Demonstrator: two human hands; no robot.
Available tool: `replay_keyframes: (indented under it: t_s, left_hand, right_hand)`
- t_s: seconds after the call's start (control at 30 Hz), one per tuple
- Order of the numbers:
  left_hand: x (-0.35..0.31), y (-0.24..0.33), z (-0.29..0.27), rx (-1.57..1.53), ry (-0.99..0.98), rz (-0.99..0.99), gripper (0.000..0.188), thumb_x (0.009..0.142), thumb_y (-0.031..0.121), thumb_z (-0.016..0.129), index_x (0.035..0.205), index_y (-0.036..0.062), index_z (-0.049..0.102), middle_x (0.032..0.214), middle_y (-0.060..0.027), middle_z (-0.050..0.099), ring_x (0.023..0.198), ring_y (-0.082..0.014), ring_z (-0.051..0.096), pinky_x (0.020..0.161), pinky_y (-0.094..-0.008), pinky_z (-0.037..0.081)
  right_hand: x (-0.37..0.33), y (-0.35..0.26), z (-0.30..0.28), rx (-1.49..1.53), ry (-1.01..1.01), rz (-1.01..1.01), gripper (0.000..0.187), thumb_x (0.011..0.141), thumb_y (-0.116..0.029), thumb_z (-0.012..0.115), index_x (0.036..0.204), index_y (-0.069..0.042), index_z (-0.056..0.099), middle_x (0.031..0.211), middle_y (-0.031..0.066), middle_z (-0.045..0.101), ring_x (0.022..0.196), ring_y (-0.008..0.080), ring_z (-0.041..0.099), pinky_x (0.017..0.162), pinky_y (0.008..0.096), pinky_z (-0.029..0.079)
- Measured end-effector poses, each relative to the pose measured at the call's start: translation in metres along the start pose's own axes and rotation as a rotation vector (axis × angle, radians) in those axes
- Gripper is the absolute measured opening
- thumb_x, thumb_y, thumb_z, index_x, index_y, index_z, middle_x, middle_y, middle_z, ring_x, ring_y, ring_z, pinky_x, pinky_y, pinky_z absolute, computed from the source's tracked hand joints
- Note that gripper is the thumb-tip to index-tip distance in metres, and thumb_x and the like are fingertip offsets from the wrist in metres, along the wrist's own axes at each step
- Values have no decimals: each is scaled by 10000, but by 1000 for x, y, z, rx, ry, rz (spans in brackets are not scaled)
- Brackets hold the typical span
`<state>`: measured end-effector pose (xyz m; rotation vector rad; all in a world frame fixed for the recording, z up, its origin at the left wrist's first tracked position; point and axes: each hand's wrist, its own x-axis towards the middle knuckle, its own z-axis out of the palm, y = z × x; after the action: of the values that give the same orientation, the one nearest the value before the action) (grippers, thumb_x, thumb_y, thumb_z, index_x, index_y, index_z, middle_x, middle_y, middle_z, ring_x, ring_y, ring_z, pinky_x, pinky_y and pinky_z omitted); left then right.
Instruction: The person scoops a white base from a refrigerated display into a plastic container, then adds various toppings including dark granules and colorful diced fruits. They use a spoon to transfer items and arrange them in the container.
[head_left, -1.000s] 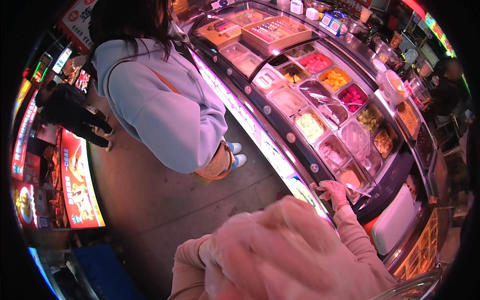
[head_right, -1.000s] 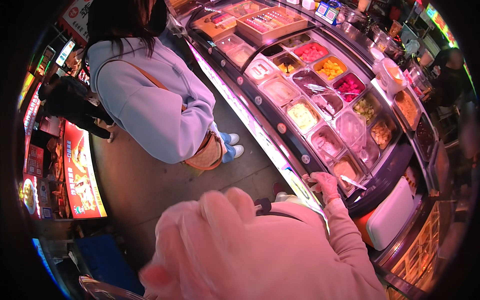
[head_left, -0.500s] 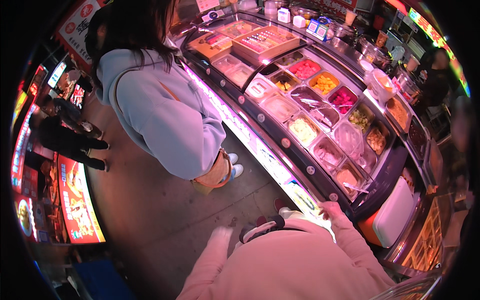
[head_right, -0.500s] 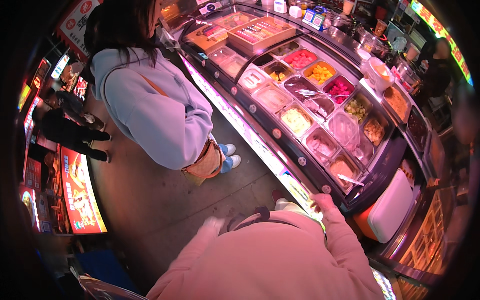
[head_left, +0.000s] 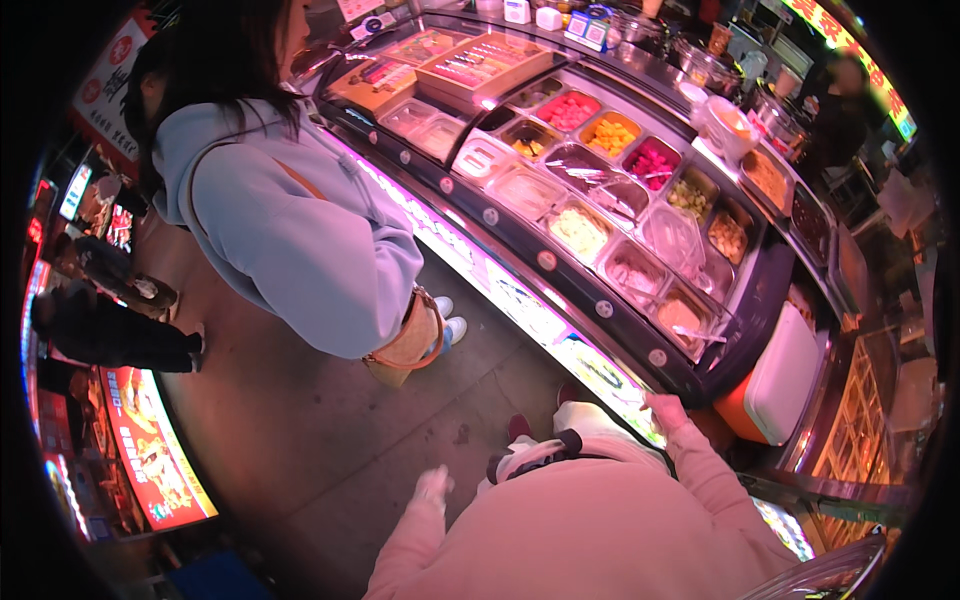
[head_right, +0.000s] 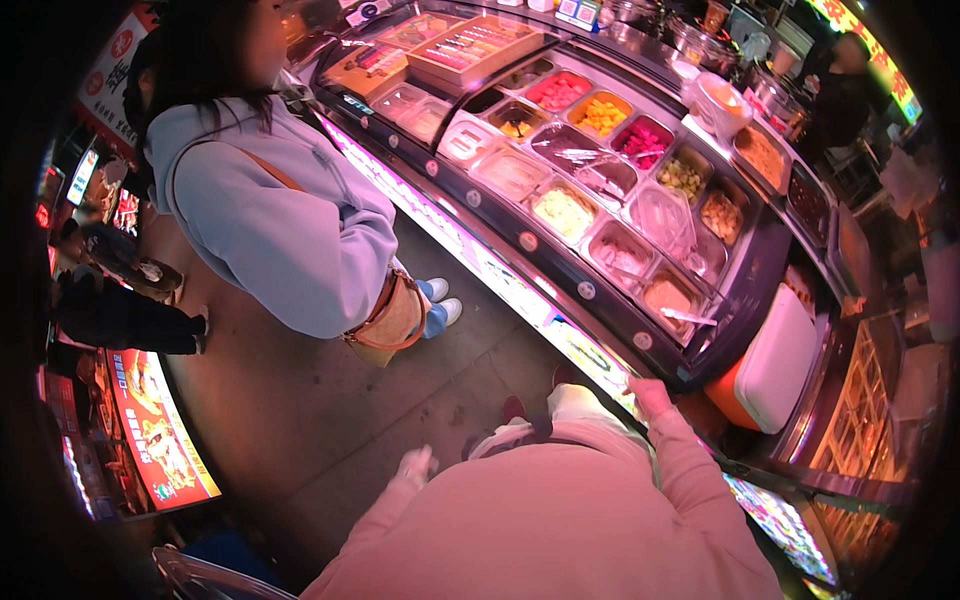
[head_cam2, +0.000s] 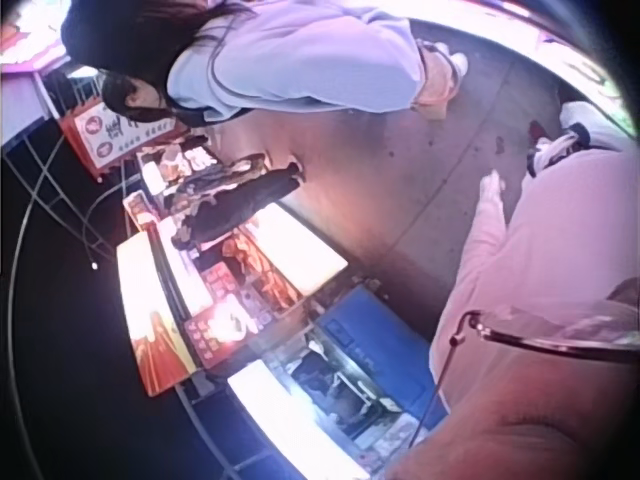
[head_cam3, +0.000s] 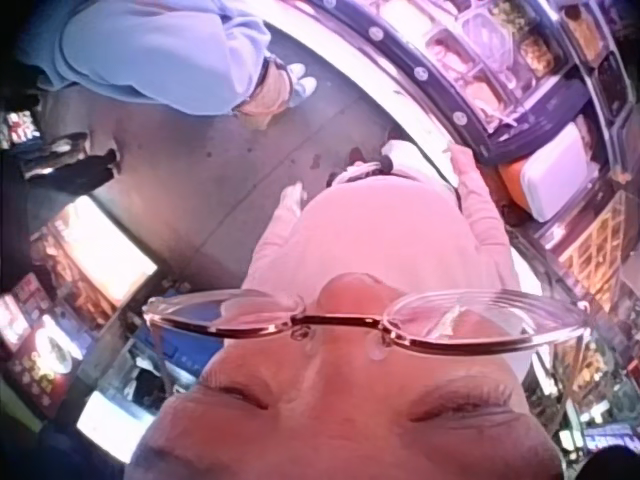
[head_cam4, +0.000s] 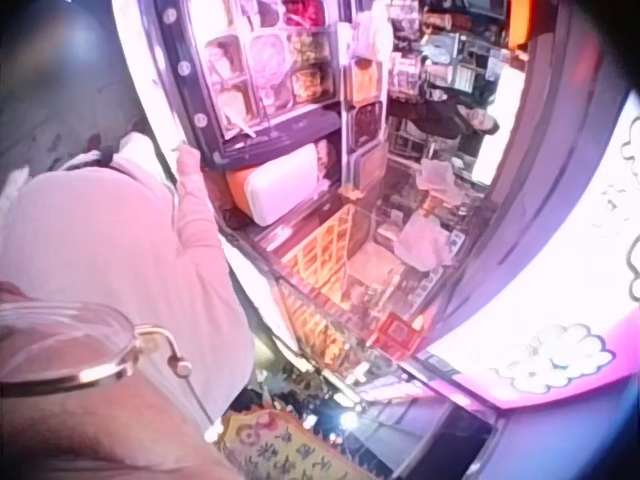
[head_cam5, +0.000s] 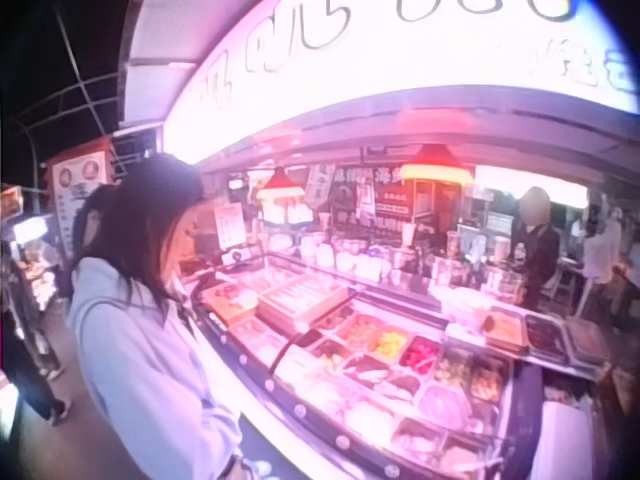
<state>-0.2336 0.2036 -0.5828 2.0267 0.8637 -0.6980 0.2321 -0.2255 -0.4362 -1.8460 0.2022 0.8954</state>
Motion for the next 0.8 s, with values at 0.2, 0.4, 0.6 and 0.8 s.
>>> replay_keyframes:
  t_s: [0.2, 0.4, 0.6, 0.8]
  left_hand:
    - [134, 389, -179, -129, 148, 321, 917, 968, 259, 674, 1704, 347, 135, 1102, -311, 696, 1061, -397, 699, 946, -441, 538]
    - [286, 495, -289, 801, 385, 76, 833, 1088, 327, 529, 1714, 175, 2, 1257, -169, 731, 1213, -338, 686, 1123, -524, 461]
    - [339, 525, -327, 1041, 186, -42, 599, 1055, 426, 552, 1586, 166, 459, 1522, -71, 597, 1450, -333, 517, 1138, -842, 153]
    - [320, 540, -310, 513, 319, -101, 996, 957, 254, 677, 1566, 36, -80, 1416, -215, 639, 1336, -351, 612, 1119, -544, 385]
  right_hand:
    - [-2, -39, -2, -29, 16, -82, 417, 925, -456, 797, 819, -54, 766, 529, -9, 480, 443, 97, 394, 444, 311, 266]
    - [-40, -54, -32, 47, -25, -53, 452, 876, -497, 826, 808, -54, 765, 512, 13, 504, 365, 123, 423, 374, 307, 261]
    - [-78, -31, -90, -9, 101, -95, 324, 975, -280, 699, 868, 9, 797, 562, 18, 577, 485, 78, 490, 477, 264, 342]
    - [-70, -72, -102, 214, 41, 4, 421, 1001, -370, 700, 885, 22, 801, 595, 34, 634, 375, 101, 425, 402, 266, 301]
